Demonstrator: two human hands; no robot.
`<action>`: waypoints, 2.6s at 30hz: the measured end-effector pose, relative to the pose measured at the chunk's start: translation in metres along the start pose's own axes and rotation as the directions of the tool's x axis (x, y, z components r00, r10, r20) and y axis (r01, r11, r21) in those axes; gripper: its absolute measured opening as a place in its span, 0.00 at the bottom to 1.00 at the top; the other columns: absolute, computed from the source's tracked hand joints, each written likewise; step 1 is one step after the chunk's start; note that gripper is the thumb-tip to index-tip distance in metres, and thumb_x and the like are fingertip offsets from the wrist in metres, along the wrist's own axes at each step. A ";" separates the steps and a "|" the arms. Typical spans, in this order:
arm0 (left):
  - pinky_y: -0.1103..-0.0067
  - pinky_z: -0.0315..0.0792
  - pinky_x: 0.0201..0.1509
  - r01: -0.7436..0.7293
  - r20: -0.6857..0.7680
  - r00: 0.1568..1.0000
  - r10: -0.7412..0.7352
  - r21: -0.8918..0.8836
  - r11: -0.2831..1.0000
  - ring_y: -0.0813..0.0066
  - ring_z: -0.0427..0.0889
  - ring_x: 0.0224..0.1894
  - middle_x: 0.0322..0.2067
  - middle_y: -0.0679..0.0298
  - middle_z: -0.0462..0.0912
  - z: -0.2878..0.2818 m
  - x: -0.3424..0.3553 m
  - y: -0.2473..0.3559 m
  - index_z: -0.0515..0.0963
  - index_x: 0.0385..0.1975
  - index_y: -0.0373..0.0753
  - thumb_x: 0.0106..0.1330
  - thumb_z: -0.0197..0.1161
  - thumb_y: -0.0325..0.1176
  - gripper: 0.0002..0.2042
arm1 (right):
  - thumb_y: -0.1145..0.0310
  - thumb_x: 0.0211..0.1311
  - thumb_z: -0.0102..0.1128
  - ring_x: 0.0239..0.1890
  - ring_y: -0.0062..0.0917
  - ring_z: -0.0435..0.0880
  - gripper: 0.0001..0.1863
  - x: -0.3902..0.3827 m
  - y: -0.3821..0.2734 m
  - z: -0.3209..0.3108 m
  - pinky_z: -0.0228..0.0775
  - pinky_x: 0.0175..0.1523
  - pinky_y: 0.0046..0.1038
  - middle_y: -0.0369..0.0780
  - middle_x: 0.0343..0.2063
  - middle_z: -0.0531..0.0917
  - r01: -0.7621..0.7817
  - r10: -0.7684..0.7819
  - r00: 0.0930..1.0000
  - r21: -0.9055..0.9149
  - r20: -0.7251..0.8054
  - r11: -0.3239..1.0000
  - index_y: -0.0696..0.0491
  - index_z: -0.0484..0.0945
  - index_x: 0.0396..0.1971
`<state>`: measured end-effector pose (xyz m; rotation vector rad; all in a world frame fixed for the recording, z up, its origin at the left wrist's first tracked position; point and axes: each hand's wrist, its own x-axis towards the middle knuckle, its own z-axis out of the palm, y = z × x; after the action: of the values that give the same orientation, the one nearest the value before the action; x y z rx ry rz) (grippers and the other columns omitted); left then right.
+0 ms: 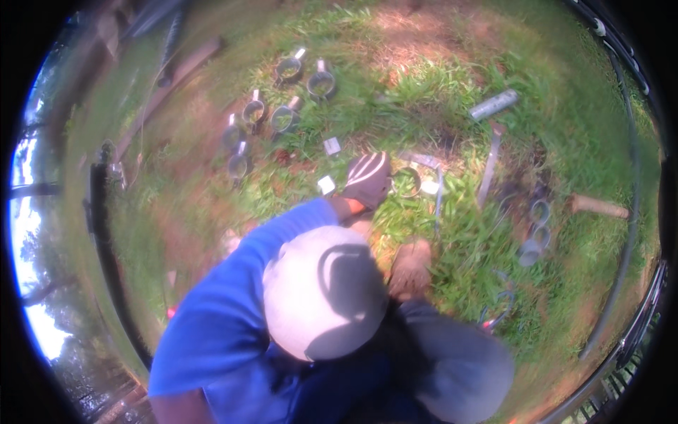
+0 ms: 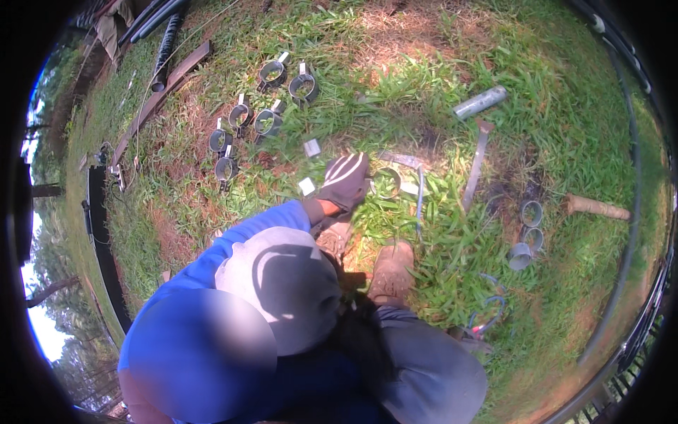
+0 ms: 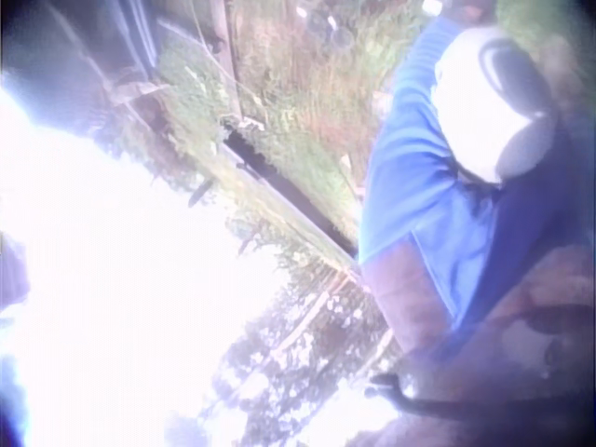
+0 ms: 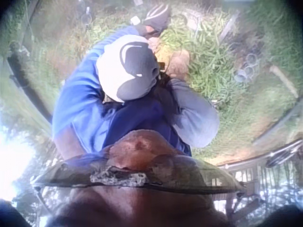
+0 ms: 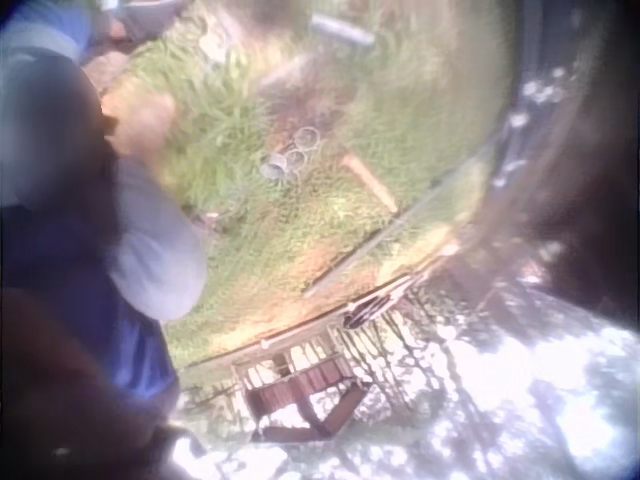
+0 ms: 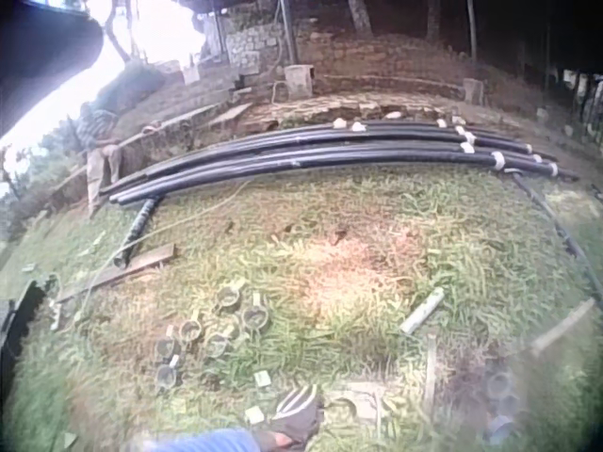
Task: The person welds metal components together on the ground, using a welding electrode and a grounding clamp held by pliers, creating sparks while joining small cylindrical and flat metal parts.
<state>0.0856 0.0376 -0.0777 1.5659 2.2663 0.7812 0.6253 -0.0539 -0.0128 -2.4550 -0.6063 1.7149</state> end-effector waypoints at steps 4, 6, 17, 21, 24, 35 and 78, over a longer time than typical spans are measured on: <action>0.47 0.79 0.53 0.034 0.027 0.999 -0.033 -0.073 0.997 0.38 0.88 0.46 0.42 0.47 0.87 0.006 0.003 0.003 0.83 0.47 0.38 0.69 0.71 0.32 0.10 | 0.47 0.80 0.77 0.35 0.28 0.89 0.23 0.008 -0.021 0.007 0.79 0.40 0.35 0.41 0.33 0.90 0.011 -0.010 1.000 -0.082 0.010 0.997 0.56 0.89 0.42; 0.48 0.81 0.55 0.050 0.063 0.997 -0.046 -0.059 0.997 0.38 0.88 0.47 0.42 0.48 0.87 0.006 0.008 0.000 0.84 0.45 0.38 0.70 0.70 0.31 0.09 | 0.47 0.80 0.78 0.35 0.28 0.90 0.24 0.011 -0.029 0.009 0.79 0.41 0.35 0.41 0.33 0.90 0.022 -0.019 1.000 -0.126 0.021 0.992 0.56 0.89 0.42; 0.56 0.86 0.49 0.334 0.282 0.919 -0.277 -0.179 0.925 0.49 0.95 0.39 0.40 0.48 0.97 -0.119 0.043 -0.022 0.94 0.52 0.37 0.76 0.70 0.47 0.19 | 0.46 0.78 0.79 0.36 0.29 0.90 0.25 0.009 -0.047 0.008 0.80 0.42 0.36 0.42 0.33 0.90 0.016 -0.013 1.000 -0.226 0.011 0.974 0.57 0.89 0.41; 0.65 0.87 0.51 0.529 0.150 0.847 -0.510 -0.335 0.780 0.64 0.97 0.43 0.43 0.55 0.99 -0.171 0.033 -0.071 0.95 0.61 0.32 0.82 0.71 0.43 0.20 | 0.46 0.78 0.80 0.36 0.29 0.90 0.25 0.006 -0.052 0.012 0.80 0.42 0.36 0.42 0.33 0.90 -0.002 0.001 1.000 -0.261 -0.002 0.965 0.57 0.89 0.40; 0.70 0.86 0.51 0.603 0.006 0.724 -0.690 -0.490 0.629 0.71 0.94 0.44 0.42 0.60 0.98 -0.203 0.038 -0.145 0.95 0.61 0.32 0.84 0.73 0.41 0.19 | 0.46 0.77 0.80 0.36 0.29 0.90 0.26 0.002 -0.053 0.014 0.80 0.43 0.36 0.43 0.32 0.90 -0.013 0.011 1.000 -0.289 -0.009 0.957 0.58 0.89 0.40; 0.55 0.88 0.63 0.545 -0.084 0.781 -0.619 0.576 0.609 0.45 0.98 0.59 0.56 0.49 0.98 -0.271 0.084 -0.322 0.93 0.62 0.41 0.71 0.82 0.53 0.27 | 0.45 0.76 0.81 0.37 0.29 0.91 0.27 -0.050 -0.033 -0.019 0.80 0.44 0.37 0.44 0.32 0.90 -0.054 0.041 0.998 -0.381 -0.044 0.923 0.58 0.89 0.39; 0.54 0.81 0.53 -0.078 0.508 0.836 0.209 -0.268 0.960 0.45 0.88 0.43 0.32 0.54 0.88 -0.042 -0.071 -0.001 0.87 0.28 0.41 0.76 0.72 0.44 0.16 | 0.45 0.81 0.79 0.68 0.43 0.91 0.41 0.132 -0.457 -0.004 0.82 0.77 0.43 0.53 0.70 0.87 0.861 -0.957 0.289 -0.442 0.022 0.250 0.56 0.79 0.81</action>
<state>0.0900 -0.0395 -0.0492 1.6047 1.6084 0.5353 0.5440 0.4149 0.0056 -1.6203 -1.9839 0.7511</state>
